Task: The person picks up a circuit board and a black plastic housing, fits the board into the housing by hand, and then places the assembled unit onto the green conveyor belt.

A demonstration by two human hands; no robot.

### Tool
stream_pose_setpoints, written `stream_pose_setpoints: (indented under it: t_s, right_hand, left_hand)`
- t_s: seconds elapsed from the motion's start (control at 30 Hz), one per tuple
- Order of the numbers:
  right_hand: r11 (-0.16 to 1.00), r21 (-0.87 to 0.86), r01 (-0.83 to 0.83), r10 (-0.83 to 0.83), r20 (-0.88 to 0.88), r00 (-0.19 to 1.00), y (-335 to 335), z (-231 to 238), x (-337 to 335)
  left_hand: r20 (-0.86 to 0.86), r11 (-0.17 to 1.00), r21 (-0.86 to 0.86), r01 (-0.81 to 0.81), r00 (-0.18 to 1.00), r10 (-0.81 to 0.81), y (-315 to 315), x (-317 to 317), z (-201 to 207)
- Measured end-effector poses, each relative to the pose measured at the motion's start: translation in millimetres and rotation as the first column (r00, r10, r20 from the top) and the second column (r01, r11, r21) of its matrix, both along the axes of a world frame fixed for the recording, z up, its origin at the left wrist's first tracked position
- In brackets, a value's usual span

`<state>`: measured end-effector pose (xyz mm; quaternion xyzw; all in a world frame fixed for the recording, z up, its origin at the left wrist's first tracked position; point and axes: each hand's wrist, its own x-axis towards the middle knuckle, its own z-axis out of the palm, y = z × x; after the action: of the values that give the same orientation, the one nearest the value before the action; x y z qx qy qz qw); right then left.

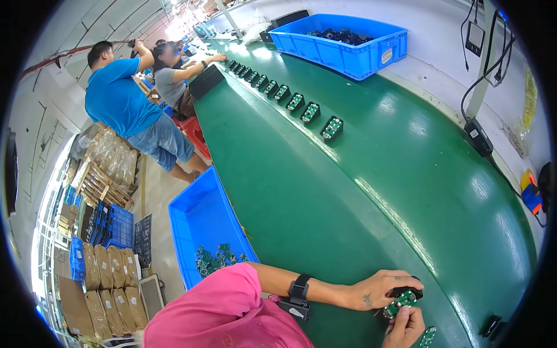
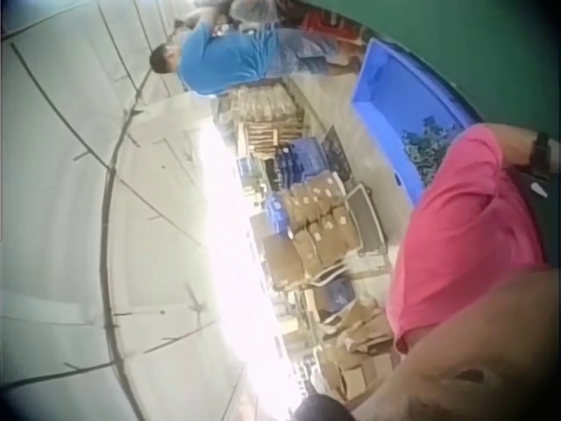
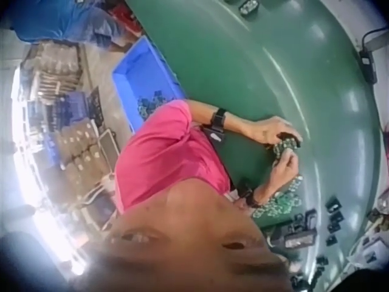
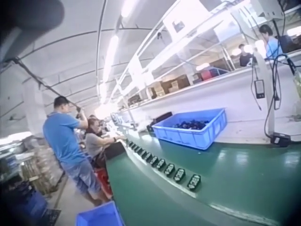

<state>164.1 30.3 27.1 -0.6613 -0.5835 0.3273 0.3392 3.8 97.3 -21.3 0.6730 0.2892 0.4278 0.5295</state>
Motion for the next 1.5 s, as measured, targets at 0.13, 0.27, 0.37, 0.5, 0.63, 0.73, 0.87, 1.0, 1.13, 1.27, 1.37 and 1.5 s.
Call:
stream_pose_setpoints:
  t_s: [0.13, 0.27, 0.37, 0.5, 0.63, 0.73, 0.87, 1.0, 1.13, 1.27, 1.37, 1.5]
  right_hand:
    - [0.999, 0.046, -0.011, 0.009, 0.050, 0.999, -3, 7, -2]
    - [0.997, -0.018, 0.074, -0.075, -0.088, 0.993, -12, -2, 9]
    - [0.984, 0.064, 0.165, -0.154, -0.146, 0.977, 3, -12, -5]
    - [0.977, 0.036, 0.208, -0.193, -0.253, 0.948, 10, -15, -9]
    - [0.975, 0.053, 0.218, -0.195, -0.276, 0.941, 3, -19, -2]
    - [0.972, 0.069, 0.227, -0.203, -0.252, 0.946, 2, -18, -1]
    - [0.974, 0.114, 0.195, -0.179, -0.133, 0.975, 3, -17, -3]
    - [0.975, 0.128, 0.180, -0.169, -0.088, 0.982, 2, -22, -5]
    - [0.963, 0.133, 0.234, -0.219, -0.117, 0.969, 4, -25, -9]
    - [0.970, 0.202, 0.133, -0.101, -0.162, 0.982, 5, -30, -11]
    - [0.989, 0.127, 0.071, -0.060, -0.086, 0.994, 6, -21, -9]
    - [0.972, 0.223, 0.075, -0.076, -0.002, 0.997, 5, -29, -12]
  left_hand:
    - [-0.037, 1.000, 0.001, 0.009, 0.999, -0.009, -4, 5, 0]
    - [0.012, 1.000, 0.029, -0.004, 1.000, 0.004, -8, 22, -10]
    - [-0.126, 0.987, -0.008, -0.160, 0.979, 0.157, -4, 9, 8]
    - [-0.092, 0.966, -0.258, -0.032, 0.996, 0.009, -3, -6, 11]
    - [0.032, 0.933, -0.348, 0.094, 0.996, -0.089, -4, -1, 12]
    - [0.066, 0.913, -0.384, 0.140, 0.990, -0.124, -3, -2, 11]
    - [0.132, 0.916, -0.367, 0.162, 0.984, -0.121, -5, -2, 12]
    - [0.010, 0.904, -0.411, 0.119, 0.992, -0.126, -6, -3, 14]
    - [0.033, 0.881, -0.466, 0.083, 0.997, -0.077, -7, -2, 14]
    - [0.006, 0.883, -0.466, 0.049, 0.999, -0.052, -7, 0, 17]
    - [0.038, 0.885, -0.459, 0.076, 0.997, -0.066, -6, 1, 15]
    - [0.023, 0.908, -0.414, 0.069, 0.998, -0.065, -10, 3, 13]
